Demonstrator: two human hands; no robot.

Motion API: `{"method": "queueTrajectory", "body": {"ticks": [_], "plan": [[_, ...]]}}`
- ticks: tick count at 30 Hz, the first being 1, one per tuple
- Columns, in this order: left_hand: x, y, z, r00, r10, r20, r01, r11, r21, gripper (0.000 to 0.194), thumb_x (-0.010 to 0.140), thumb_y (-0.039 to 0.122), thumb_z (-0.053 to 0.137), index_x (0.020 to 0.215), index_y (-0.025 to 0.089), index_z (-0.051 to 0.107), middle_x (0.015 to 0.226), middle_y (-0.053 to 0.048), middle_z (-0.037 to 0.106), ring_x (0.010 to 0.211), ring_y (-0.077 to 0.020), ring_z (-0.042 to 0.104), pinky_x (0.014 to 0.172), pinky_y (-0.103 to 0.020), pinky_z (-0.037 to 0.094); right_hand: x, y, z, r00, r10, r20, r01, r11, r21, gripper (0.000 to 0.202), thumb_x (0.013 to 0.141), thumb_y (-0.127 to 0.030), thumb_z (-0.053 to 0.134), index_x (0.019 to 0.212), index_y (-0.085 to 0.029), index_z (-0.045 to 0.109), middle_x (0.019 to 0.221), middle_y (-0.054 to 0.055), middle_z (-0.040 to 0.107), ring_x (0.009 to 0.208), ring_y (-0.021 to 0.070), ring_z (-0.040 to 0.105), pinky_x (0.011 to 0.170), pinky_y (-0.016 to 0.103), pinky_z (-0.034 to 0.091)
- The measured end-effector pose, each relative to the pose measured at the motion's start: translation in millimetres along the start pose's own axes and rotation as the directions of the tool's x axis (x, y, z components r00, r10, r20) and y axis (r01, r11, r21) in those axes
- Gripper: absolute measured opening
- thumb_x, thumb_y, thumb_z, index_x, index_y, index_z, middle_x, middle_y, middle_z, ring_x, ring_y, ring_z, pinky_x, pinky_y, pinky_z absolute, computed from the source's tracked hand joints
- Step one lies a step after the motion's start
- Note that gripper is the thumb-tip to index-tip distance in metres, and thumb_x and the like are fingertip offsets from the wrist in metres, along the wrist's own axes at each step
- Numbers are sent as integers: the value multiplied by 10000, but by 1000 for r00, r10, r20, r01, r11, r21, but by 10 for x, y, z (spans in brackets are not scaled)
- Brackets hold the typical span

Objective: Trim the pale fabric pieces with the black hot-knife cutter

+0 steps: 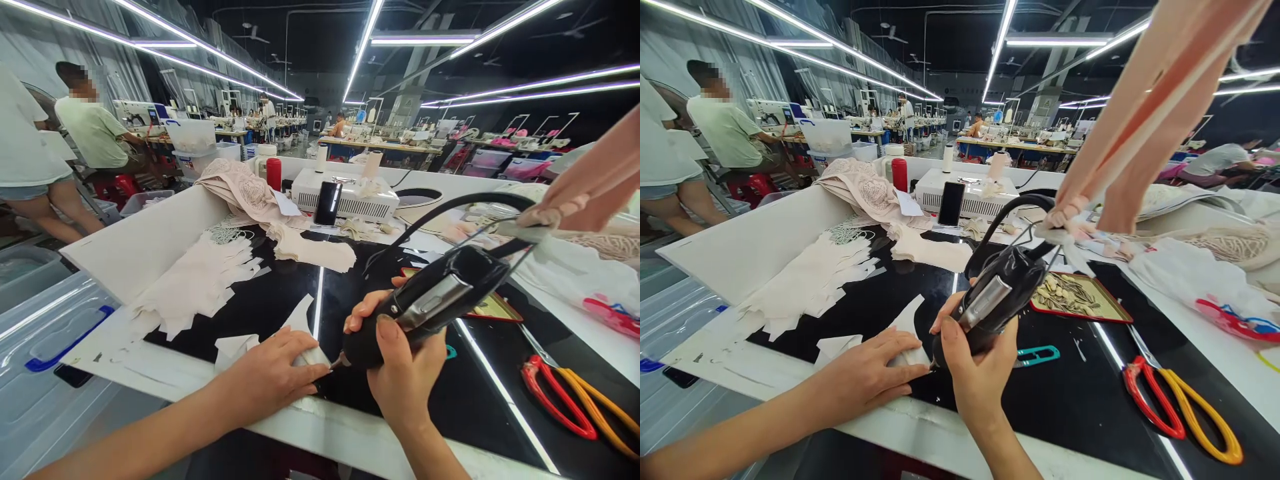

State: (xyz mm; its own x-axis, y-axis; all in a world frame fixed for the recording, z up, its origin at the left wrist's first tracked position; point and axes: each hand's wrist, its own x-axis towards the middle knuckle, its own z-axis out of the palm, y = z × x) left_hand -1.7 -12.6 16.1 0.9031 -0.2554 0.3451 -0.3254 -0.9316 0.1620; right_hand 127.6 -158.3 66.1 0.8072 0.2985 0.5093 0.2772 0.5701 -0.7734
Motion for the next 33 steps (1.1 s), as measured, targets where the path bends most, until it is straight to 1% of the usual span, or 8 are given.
{"method": "queueTrajectory", "body": {"ticks": [7,11,14,19,23,27,33], "plan": [[-12,-6,-33,1000,-1,20,1,1000,-1,327,1031,228,659,1357,239,640,1344,-161,626,1295,-306,645,1136,-612,512,94,29,31,1000,-14,-24,14,1000,17,316,918,-342,773,1170,-300,587,817,-52,684,615,133,628,589,300,552],[-14,-7,-40,1000,0,11,0,1000,-6,315,1041,223,638,1356,235,640,1331,-162,626,1277,-295,654,1133,-599,521,148,88,67,1000,-20,-19,20,999,39,234,916,-337,775,1049,-289,589,802,-61,683,608,128,626,579,290,552],[-14,-5,-46,1000,5,8,-5,1000,-13,320,1042,223,637,1362,231,641,1334,-164,620,1273,-295,656,1135,-598,520,154,121,90,1000,-16,-9,16,998,58,217,914,-328,776,990,-283,578,801,-66,684,601,121,625,572,281,550],[-10,-6,-53,1000,6,18,-5,1000,-23,337,1036,215,642,1373,228,641,1346,-166,611,1284,-302,649,1138,-604,514,142,144,101,1000,-10,-1,10,999,49,198,921,-303,760,1009,-282,583,796,-70,682,603,116,625,584,279,559],[-20,-1,-48,1000,-4,19,4,1000,-28,336,1035,216,645,1371,227,649,1355,-163,611,1294,-296,645,1155,-597,499,159,148,109,1000,13,-16,-12,999,36,201,916,-300,761,1006,-271,583,789,-67,681,593,116,626,573,279,560],[-24,7,-38,1000,-7,5,7,1000,-21,332,1031,232,660,1363,232,661,1364,-161,615,1308,-294,640,1168,-589,490,194,171,126,999,-16,-41,18,999,48,231,901,-311,775,991,-264,568,793,-66,685,594,111,624,580,278,558],[-11,16,-28,1000,-14,-2,14,1000,-19,306,1041,252,652,1345,233,673,1385,-163,619,1310,-292,644,1164,-582,498,203,227,162,1000,-12,-14,13,999,43,222,904,-302,768,1008,-264,576,795,-62,682,596,113,623,577,279,555]]}}
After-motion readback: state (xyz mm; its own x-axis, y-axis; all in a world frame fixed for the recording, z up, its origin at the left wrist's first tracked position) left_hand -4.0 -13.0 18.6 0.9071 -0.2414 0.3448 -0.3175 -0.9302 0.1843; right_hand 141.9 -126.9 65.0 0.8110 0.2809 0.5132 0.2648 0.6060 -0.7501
